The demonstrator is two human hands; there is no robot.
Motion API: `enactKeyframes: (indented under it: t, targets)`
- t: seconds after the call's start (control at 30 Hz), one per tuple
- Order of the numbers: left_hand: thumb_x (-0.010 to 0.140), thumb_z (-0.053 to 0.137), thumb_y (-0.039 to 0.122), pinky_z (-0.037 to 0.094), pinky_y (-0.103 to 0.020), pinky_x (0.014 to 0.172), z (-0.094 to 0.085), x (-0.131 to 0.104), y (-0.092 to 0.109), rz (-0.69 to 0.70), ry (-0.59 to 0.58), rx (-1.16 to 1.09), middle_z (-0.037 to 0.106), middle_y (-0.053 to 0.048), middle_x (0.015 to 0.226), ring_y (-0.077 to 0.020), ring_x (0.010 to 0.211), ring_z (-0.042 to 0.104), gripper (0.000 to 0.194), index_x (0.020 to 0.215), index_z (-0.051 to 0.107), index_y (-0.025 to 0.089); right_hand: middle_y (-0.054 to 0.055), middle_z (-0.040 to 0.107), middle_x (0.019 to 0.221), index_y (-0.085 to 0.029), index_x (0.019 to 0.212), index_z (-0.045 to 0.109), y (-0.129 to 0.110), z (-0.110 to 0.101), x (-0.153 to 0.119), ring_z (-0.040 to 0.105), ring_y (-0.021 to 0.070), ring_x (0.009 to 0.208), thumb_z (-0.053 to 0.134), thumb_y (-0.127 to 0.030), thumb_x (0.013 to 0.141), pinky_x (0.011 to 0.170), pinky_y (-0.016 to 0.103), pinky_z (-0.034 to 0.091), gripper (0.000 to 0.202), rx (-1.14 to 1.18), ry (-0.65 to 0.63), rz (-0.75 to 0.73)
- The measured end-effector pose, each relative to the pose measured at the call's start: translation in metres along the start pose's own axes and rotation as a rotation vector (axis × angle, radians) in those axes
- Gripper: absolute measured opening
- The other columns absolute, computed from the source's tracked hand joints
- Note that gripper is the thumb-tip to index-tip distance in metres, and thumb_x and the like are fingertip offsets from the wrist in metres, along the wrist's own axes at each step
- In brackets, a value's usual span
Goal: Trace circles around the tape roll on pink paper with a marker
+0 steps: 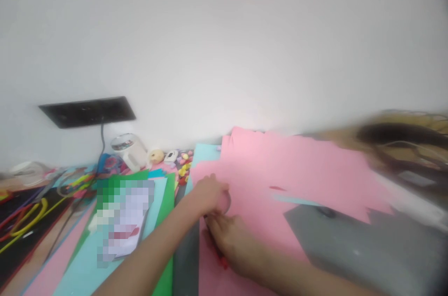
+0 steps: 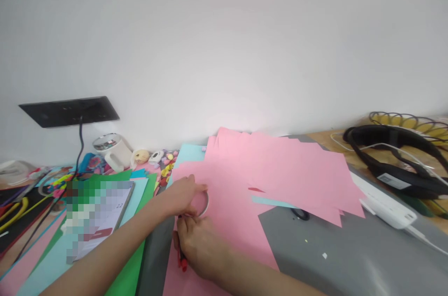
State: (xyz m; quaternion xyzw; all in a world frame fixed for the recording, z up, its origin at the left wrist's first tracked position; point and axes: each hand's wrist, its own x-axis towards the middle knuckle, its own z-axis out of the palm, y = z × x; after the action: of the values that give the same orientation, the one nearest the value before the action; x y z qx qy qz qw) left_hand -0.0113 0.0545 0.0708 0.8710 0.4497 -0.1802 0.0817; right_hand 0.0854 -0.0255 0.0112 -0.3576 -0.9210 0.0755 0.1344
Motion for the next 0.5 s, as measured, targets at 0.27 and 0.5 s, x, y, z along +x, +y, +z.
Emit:
enactKeyframes:
  t: [0.27,0.5]
  targets:
    - [0.054,0.062,0.021,0.046,-0.03,0.061,0.001,0.0,-0.002,0.007,0.0,0.025,0.053,-0.01,0.098,-0.0252,0.081,0.059,0.065,0.118,0.054,0.026,0.012,0.065,0.083,-0.01,0.09,0.059,-0.008,0.006,-0.003,0.058,0.0226,0.066,0.052,-0.006,0.068,0.048,0.031,0.039,0.023,-0.106,-0.04,-0.006]
    - [0.058,0.062,0.022,0.045,-0.029,0.063,-0.001,-0.004,0.001,0.0,0.016,0.029,0.053,-0.009,0.097,-0.0243,0.082,0.059,0.062,0.119,0.053,0.027,0.009,0.064,0.074,-0.012,0.083,0.06,-0.004,-0.007,-0.027,0.058,0.0227,0.059,0.055,-0.009,0.068,0.046,0.032,0.038,0.016,-0.053,-0.144,0.021]
